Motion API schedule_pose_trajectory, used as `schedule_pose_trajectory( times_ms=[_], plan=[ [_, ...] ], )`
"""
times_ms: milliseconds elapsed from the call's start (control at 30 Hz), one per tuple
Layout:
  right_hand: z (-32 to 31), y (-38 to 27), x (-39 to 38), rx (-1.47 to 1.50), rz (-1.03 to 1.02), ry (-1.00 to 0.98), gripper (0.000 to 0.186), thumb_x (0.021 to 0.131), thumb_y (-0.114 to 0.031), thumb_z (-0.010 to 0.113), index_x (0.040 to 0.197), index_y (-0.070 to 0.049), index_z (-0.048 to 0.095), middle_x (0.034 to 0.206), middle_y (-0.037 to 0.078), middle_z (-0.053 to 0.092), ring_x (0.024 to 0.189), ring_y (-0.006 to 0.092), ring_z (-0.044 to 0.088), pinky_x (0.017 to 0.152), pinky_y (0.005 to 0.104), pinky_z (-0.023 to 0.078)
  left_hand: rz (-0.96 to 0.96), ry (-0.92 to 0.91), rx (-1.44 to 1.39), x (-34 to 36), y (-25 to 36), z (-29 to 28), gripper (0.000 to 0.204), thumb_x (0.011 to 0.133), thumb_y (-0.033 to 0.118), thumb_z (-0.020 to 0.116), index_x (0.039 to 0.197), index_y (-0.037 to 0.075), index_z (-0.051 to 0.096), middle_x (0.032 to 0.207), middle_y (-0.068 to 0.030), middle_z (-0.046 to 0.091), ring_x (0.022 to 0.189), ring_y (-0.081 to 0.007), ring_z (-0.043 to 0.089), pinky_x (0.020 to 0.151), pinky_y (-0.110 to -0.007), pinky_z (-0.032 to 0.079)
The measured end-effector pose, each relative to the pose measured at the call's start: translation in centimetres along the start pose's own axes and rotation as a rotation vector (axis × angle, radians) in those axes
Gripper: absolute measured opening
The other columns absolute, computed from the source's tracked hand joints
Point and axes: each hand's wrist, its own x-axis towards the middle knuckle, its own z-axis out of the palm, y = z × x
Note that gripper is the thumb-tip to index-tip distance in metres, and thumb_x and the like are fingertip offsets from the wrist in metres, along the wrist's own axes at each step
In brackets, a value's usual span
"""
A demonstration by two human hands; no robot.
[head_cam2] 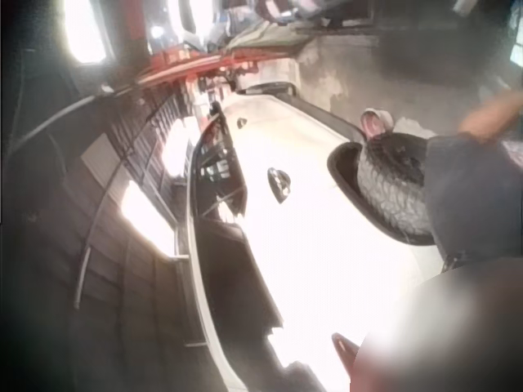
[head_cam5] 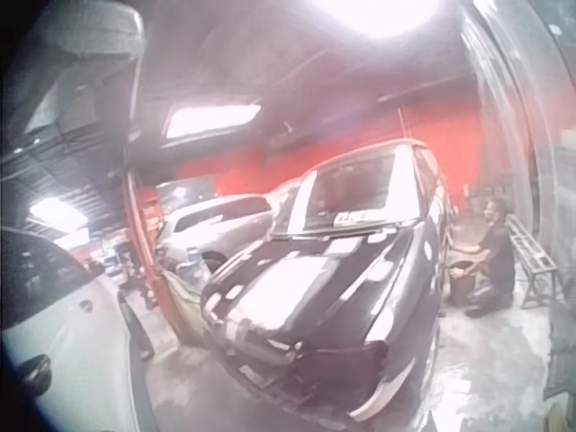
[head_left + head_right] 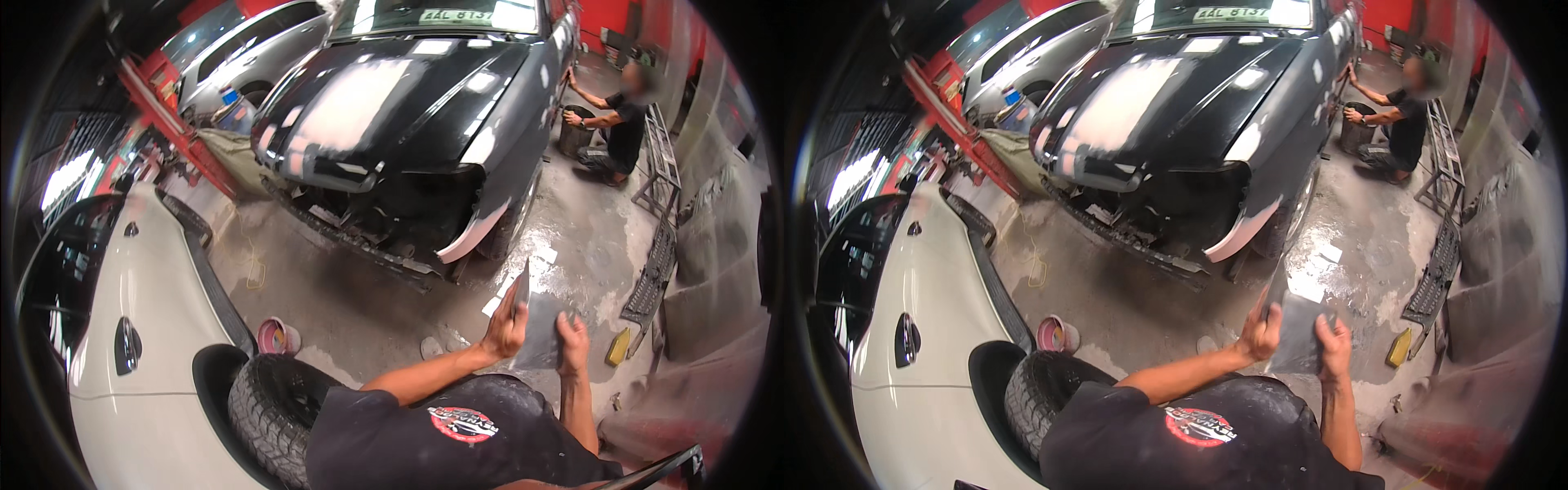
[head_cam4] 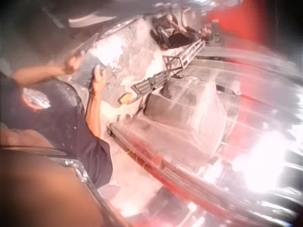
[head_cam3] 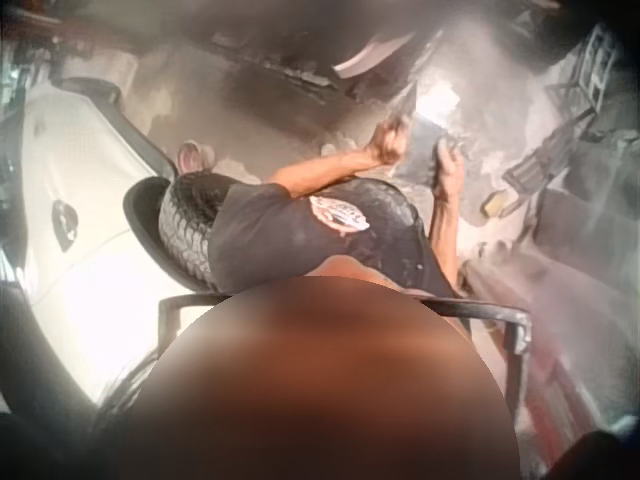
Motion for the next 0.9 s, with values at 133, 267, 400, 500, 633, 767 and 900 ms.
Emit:
schedule_pose_trajectory(
  times_ms=[133,267,400,500,633,767,900],
  plan=[
    [-1.1,1.8,3.6,0.376,0.198,0.296,0.03,0.102,-0.031,0.058,0.11,-0.003,0.062,0.091,0.005,0.066,0.075,0.0135,0.063,0.067,0.0285,0.054,0.687,-0.244,0.258,-2.0,-1.3,1.5,0.086,0.088,0.016,0.066,0.155,-0.006,0.017,0.156,-0.0376,0.023,0.145,-0.0525,0.025,0.119,-0.055,0.024],
    [-0.8,4.5,3.8,0.33,0.294,0.192,0.028,0.102,-0.034,0.059,0.11,-0.008,0.063,0.073,-0.002,0.057,0.061,0.0103,0.058,0.055,0.0264,0.051,0.692,-0.206,0.314,-0.8,-2.6,3.2,0.077,0.093,0.023,0.058,0.152,-0.012,0.021,0.15,-0.0377,0.035,0.14,-0.0466,0.04,0.118,-0.054,0.027],
    [-4.2,2.8,0.5,0.103,0.332,-0.394,0.035,0.095,-0.024,0.066,0.127,-0.008,0.062,0.065,-0.01,0.051,0.047,0.0009,0.039,0.041,0.0207,0.028,0.042,0.007,0.437,1.6,-4.0,0.9,0.055,0.098,0.02,0.051,0.135,-0.02,0.043,0.122,-0.0374,0.056,0.112,-0.0487,0.059,0.109,-0.05,0.039],
    [-7.6,0.7,-0.6,-0.198,0.161,-0.269,0.047,0.096,-0.025,0.066,0.137,-0.005,0.056,0.08,-0.006,0.065,0.065,-0.0024,0.05,0.057,0.0161,0.04,-0.214,0.127,0.356,3.2,-4.9,-1.3,0.054,0.102,0.031,0.049,0.125,-0.017,0.055,0.097,-0.0373,0.065,0.094,-0.0472,0.067,0.081,-0.045,0.052],
    [-9.9,-0.2,-0.6,-0.355,-0.19,0.408,0.04,0.091,-0.018,0.071,0.125,-0.001,0.06,0.094,0.002,0.071,0.08,0.0061,0.062,0.071,0.0217,0.05,-0.555,0.09,-0.665,4.2,-5.2,-2.3,0.028,0.098,0.021,0.068,0.118,0.002,0.063,0.097,-0.0051,0.069,0.084,-0.0125,0.065,0.077,-0.031,0.054],
    [-6.6,0.4,-2.4,-0.885,-0.296,0.679,0.031,0.079,-0.003,0.073,0.107,-0.002,0.059,0.098,0.01,0.069,0.087,0.0179,0.065,0.08,0.0314,0.053,-0.859,-0.018,-0.791,4.2,-4.8,-1.1,0.05,0.096,0.048,0.063,0.117,0.004,0.057,0.073,0.0006,0.057,0.055,-0.0082,0.051,0.05,-0.023,0.044],
    [-0.3,1.1,-3.9,-1.023,-1.119,0.14,0.022,0.079,-0.006,0.068,0.101,-0.008,0.064,0.118,0.015,0.063,0.102,0.0315,0.064,0.086,0.0408,0.053,-1.349,-0.128,-0.955,3.9,-4.5,1.1,0.063,0.093,0.067,0.052,0.11,0.006,0.054,0.06,0.0043,0.038,0.04,-0.006,0.029,0.036,-0.021,0.023]
  ],
)
